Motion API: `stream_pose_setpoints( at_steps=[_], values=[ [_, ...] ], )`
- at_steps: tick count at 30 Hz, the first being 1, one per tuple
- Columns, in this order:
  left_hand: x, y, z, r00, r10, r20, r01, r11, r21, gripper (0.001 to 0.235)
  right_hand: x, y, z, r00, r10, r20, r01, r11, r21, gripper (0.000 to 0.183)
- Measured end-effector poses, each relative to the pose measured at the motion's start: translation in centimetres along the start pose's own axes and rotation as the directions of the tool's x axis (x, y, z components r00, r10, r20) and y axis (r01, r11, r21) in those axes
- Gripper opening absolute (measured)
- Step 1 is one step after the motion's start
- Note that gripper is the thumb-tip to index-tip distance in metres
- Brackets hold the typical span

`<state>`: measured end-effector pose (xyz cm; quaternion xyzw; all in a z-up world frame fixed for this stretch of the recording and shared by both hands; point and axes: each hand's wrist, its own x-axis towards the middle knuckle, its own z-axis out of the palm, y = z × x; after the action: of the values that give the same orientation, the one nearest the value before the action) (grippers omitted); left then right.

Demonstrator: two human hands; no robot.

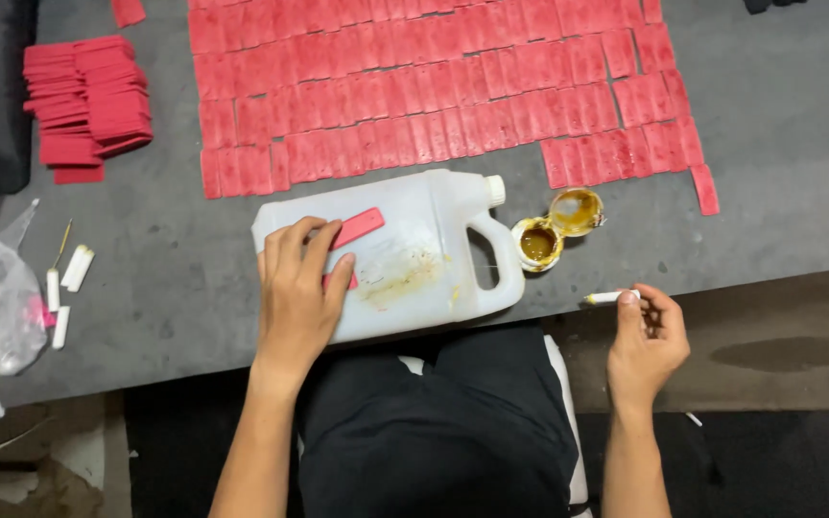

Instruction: Applying glue or edge paint to small red leather strips using a manual applicator on a workshop table

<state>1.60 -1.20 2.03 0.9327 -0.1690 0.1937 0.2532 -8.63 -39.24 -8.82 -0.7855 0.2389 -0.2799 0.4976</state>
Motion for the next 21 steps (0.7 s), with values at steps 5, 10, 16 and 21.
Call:
stream_pose_setpoints(
  at_steps=[5, 10, 16, 21],
  values=[
    [0.0, -1.3, 0.9, 0.999, 0.033, -0.031, -0.030, 0.994, 0.110, 0.023, -1.6, -1.0, 1.8, 0.999, -0.036, 0.016, 0.036, 0.998, 0.045, 0.013],
    [0.4, -0.5, -0.1, 0.997, 0.062, -0.043, -0.065, 0.995, -0.071, 0.023, -1.5, -2.6, 2.6, 0.999, -0.038, 0.007, 0.035, 0.960, 0.277, 0.019],
    [-2.3, 2.2, 1.6, 0.975, 0.221, 0.003, -0.219, 0.969, -0.114, 0.027, -0.7, -5.2, 3.9, 0.992, -0.118, 0.036, 0.105, 0.961, 0.255, 0.017],
    [-2.2, 1.9, 2.1, 0.953, 0.289, -0.094, -0.295, 0.953, -0.063, 0.019, 1.2, -7.1, 5.4, 0.904, -0.421, 0.070, 0.420, 0.907, 0.029, 0.012]
  ],
)
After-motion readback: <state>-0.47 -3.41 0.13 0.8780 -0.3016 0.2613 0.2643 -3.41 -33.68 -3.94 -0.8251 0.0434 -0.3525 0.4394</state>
